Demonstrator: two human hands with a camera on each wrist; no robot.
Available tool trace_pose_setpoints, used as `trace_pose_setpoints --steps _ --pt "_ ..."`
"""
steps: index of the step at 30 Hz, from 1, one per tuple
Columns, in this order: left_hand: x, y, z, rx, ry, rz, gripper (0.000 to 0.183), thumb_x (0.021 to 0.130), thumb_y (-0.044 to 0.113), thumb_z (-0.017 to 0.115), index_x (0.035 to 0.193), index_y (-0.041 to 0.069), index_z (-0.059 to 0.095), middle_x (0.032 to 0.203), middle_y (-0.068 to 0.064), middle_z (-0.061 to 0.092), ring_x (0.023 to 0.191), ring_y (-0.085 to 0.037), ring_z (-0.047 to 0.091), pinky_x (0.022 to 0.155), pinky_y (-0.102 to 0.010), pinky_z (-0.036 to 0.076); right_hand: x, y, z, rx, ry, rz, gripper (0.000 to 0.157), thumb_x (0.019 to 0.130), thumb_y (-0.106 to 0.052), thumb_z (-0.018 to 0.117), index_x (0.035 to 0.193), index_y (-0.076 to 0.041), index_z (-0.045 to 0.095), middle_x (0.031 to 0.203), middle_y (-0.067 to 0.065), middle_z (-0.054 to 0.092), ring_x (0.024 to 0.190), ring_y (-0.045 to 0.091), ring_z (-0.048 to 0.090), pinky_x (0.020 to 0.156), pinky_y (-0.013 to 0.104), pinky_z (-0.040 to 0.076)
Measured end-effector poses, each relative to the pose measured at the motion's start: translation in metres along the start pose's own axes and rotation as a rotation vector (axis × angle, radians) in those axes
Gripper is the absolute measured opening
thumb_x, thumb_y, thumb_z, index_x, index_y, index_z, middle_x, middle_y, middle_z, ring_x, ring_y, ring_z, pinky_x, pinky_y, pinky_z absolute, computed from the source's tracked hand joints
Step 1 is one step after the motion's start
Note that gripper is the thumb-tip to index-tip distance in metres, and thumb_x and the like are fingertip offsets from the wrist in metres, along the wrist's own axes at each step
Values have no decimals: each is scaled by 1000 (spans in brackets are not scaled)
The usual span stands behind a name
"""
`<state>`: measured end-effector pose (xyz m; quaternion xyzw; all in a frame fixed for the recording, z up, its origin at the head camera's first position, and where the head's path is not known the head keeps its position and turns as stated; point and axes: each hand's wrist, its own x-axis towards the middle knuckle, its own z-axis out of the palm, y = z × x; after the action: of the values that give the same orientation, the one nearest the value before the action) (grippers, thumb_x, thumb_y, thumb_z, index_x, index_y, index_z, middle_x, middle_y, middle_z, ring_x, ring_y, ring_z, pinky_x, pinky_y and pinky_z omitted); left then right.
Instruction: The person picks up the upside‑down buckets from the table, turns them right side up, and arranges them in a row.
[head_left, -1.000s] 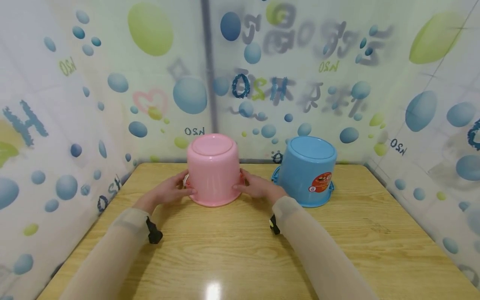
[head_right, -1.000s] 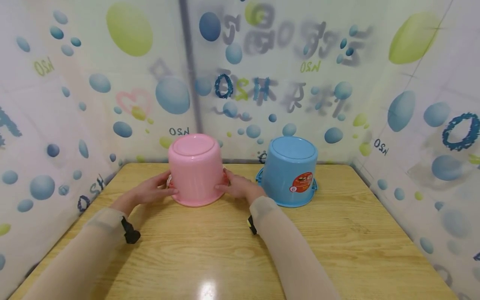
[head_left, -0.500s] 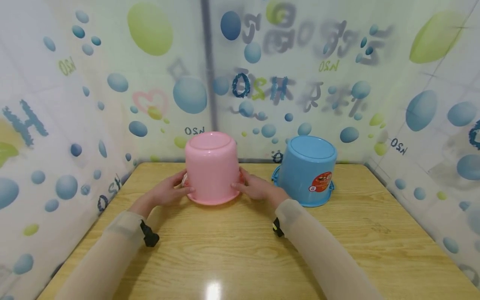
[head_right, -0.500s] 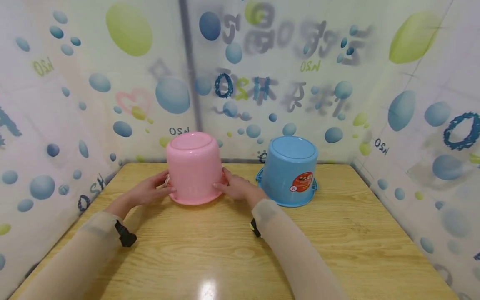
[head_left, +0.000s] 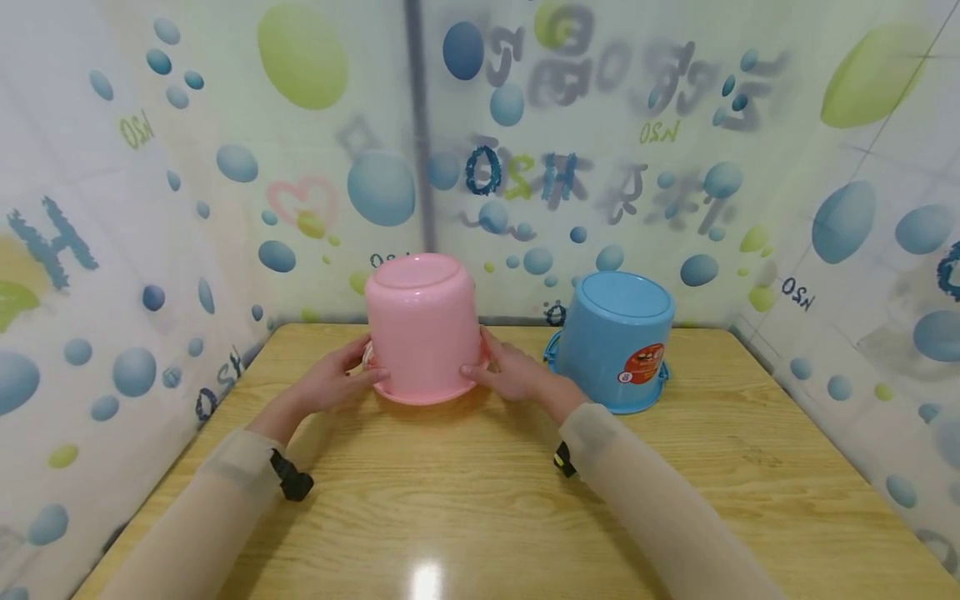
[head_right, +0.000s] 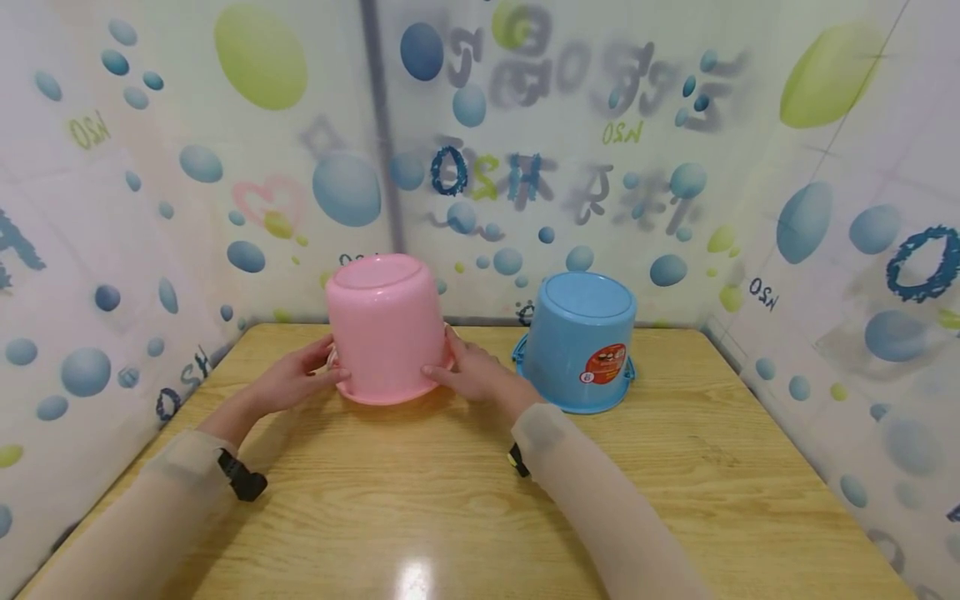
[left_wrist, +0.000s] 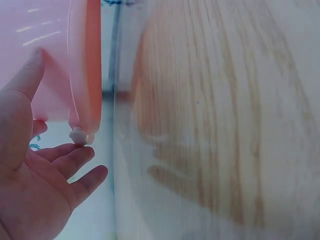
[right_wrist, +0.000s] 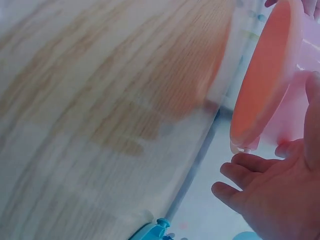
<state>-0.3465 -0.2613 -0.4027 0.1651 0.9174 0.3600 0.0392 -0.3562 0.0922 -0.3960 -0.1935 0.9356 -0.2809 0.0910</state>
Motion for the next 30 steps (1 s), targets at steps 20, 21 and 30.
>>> trace_pose_setpoints --steps 20,21,30 --pt "-14 24 -2 -122 114 79 82 96 51 66 163 32 23 167 -10 29 147 -43 38 112 -59 42 -23 -10 -13 2 75 -75 95 91 -80 46 162 -42 -3 169 10 24 153 37 30 119 60 33" --pt "-15 26 -2 -135 117 77 83 96 50 67 163 31 23 167 -10 29 147 -43 39 111 -58 43 -23 -9 -13 6 82 -87 94 91 -80 46 162 -42 -2 169 9 24 152 36 30 119 60 33" --pt "-18 32 -5 -143 172 60 80 95 55 65 162 31 27 167 -10 30 147 -41 40 110 -54 45 -30 -12 -18 31 110 -164 92 94 -74 47 164 -36 2 169 6 24 154 32 29 121 57 31"
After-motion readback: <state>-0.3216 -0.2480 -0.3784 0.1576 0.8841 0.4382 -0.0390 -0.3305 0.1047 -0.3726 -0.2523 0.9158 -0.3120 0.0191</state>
